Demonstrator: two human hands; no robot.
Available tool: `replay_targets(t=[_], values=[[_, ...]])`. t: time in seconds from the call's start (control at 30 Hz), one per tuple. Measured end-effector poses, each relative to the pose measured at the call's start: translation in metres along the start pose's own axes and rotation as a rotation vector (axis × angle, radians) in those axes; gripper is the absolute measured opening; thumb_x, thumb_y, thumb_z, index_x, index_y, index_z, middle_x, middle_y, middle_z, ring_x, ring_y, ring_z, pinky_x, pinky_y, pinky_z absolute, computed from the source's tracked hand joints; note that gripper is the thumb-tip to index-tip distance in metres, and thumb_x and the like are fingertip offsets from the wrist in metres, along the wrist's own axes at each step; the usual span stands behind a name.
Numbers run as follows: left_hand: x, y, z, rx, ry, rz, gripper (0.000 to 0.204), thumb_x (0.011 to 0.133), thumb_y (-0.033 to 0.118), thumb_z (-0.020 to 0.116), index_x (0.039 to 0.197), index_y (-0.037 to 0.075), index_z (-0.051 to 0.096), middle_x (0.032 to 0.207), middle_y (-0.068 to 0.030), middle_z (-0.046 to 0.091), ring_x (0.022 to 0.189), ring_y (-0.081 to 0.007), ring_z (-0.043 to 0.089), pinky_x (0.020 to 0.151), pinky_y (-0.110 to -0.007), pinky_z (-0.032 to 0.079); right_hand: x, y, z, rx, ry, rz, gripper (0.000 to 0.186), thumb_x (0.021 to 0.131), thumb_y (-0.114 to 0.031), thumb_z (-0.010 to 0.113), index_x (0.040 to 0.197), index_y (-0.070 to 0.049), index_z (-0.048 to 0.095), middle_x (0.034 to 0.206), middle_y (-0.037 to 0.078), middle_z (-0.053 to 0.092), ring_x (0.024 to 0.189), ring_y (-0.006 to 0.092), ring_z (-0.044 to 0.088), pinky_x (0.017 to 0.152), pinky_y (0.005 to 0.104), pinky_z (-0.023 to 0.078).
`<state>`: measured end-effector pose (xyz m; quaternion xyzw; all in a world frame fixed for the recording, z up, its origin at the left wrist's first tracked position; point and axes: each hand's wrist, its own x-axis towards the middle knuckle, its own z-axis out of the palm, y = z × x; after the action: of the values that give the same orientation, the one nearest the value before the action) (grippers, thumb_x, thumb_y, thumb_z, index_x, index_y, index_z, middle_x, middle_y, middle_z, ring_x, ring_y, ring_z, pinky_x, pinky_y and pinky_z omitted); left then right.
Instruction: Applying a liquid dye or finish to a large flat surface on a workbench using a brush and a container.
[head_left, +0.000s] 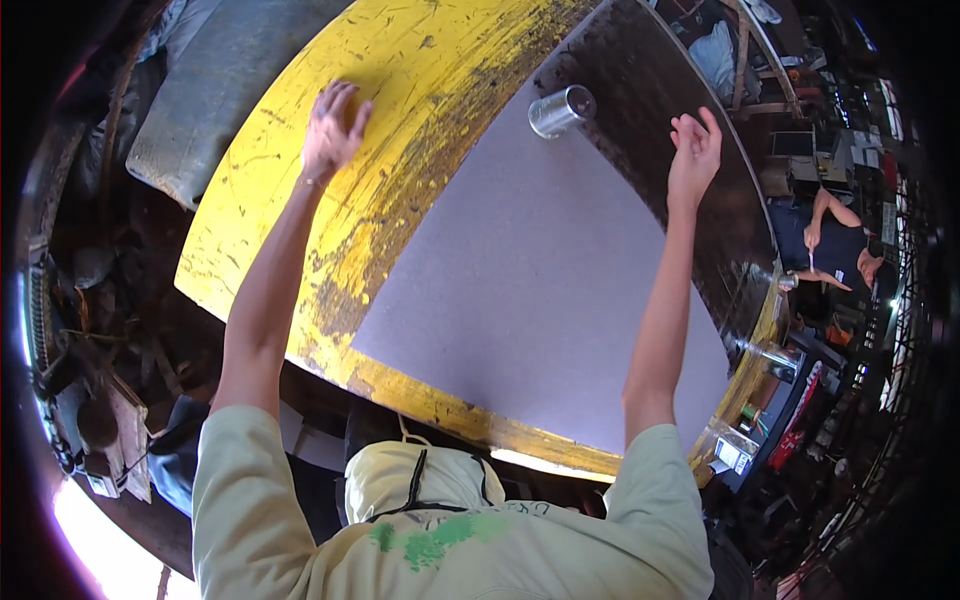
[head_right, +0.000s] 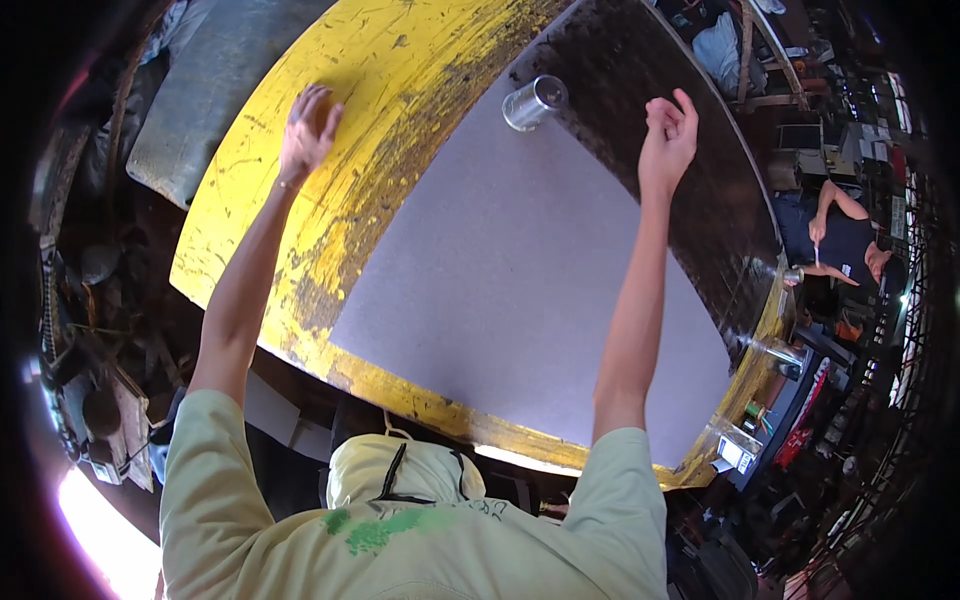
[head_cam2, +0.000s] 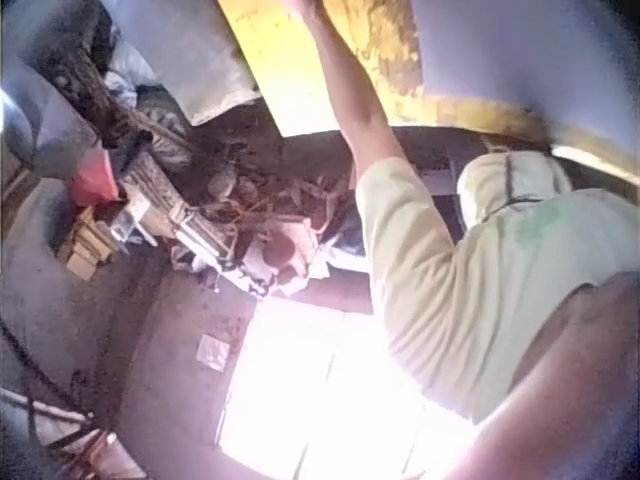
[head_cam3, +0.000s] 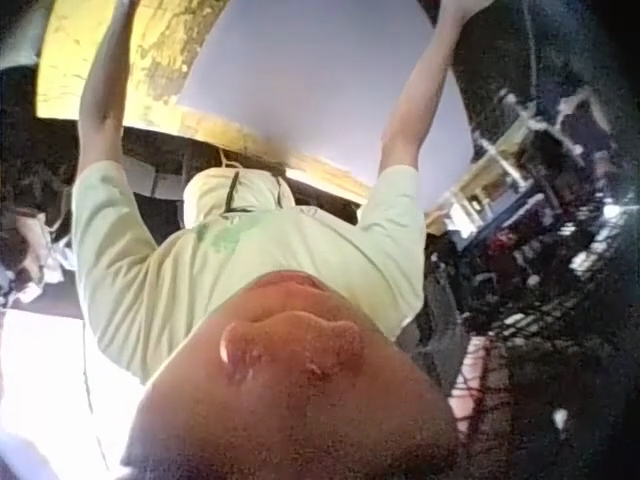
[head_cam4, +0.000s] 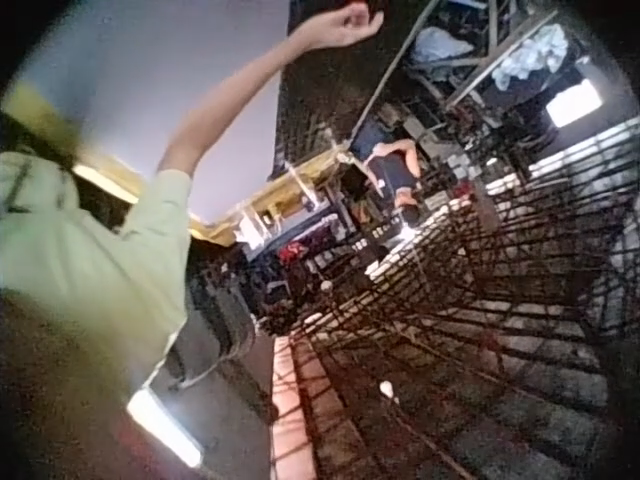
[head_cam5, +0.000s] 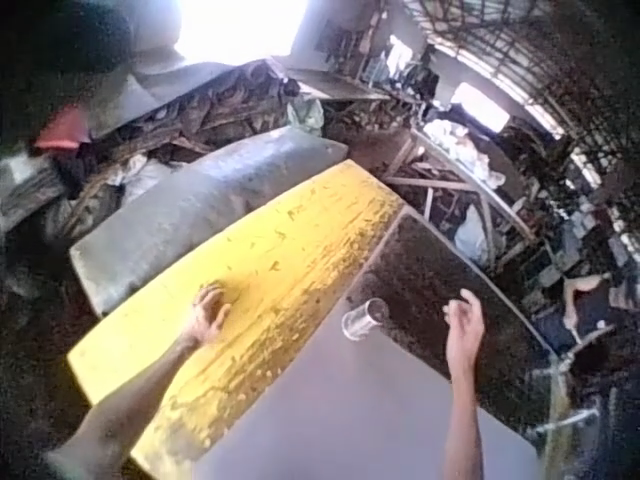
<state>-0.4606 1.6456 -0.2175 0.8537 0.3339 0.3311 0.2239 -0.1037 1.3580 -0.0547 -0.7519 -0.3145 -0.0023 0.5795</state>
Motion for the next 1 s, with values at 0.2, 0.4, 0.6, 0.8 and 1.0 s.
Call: replay_targets(t=[0.2, 0.4, 0.6, 0.8, 1.0], values=[[-0.053, 0.025, -0.043, 0.086, 0.148, -0.012, 0.014, 0.088, 0.019, 0.066, 0.088, 0.006, 0.072, 0.115, -0.0082, 0.066, 0.125, -0.0286, 0.05, 0.11, -0.054, 0.026, -0.025, -0.004, -0.071, -0.729, -1.134, 0.945, 0.041, 0.079, -0.022, 0.072, 0.116, -0.007, 0.061, 0.082, 0.009, 0.067, 0.078, 0.0181, 0.067, 0.056, 0.0349, 0.052], [-0.27, 0.084, -0.117, 0.27, 0.197, -0.483, 0.033, 0.087, 0.015, 0.067, 0.116, 0.003, 0.06, 0.133, -0.0179, 0.05, 0.128, -0.0352, 0.043, 0.108, -0.048, 0.031, -0.031, 0.074, -0.013, -0.308, -0.599, 0.015, 0.055, 0.079, -0.021, 0.075, 0.129, -0.008, 0.054, 0.11, 0.016, 0.064, 0.101, 0.0262, 0.064, 0.086, 0.0377, 0.053], [-0.367, 0.181, -0.064, 0.296, 0.199, -0.695, 0.066, 0.083, 0.036, 0.069, 0.137, 0.006, 0.044, 0.151, -0.0213, 0.025, 0.141, -0.0417, 0.02, 0.113, -0.053, 0.02, -0.03, 0.087, 0.073, 0.051, -0.674, -0.207, 0.08, 0.071, -0.008, 0.082, 0.139, -0.01, 0.04, 0.136, 0.013, 0.049, 0.124, 0.025, 0.051, 0.1, 0.0376, 0.046], [-0.368, 0.19, -0.055, 0.263, 0.278, -0.762, 0.074, 0.081, 0.037, 0.072, 0.141, 0.008, 0.04, 0.154, -0.0163, 0.023, 0.143, -0.0371, 0.018, 0.114, -0.051, 0.019, -0.026, 0.107, 0.096, 0.107, -0.725, -0.357, 0.07, 0.076, 0.007, 0.073, 0.136, -0.008, 0.04, 0.136, 0.016, 0.047, 0.123, 0.0253, 0.05, 0.102, 0.037, 0.045], [-0.367, 0.193, -0.055, 0.29, 0.269, -0.767, 0.073, 0.081, 0.032, 0.071, 0.142, 0.01, 0.038, 0.154, -0.0154, 0.023, 0.142, -0.0384, 0.018, 0.114, -0.051, 0.019, -0.028, 0.111, 0.104, 0.075, -0.705, -0.47, 0.068, 0.081, -0.002, 0.073, 0.137, -0.004, 0.034, 0.136, 0.021, 0.045, 0.122, 0.0303, 0.05, 0.1, 0.04, 0.047]])
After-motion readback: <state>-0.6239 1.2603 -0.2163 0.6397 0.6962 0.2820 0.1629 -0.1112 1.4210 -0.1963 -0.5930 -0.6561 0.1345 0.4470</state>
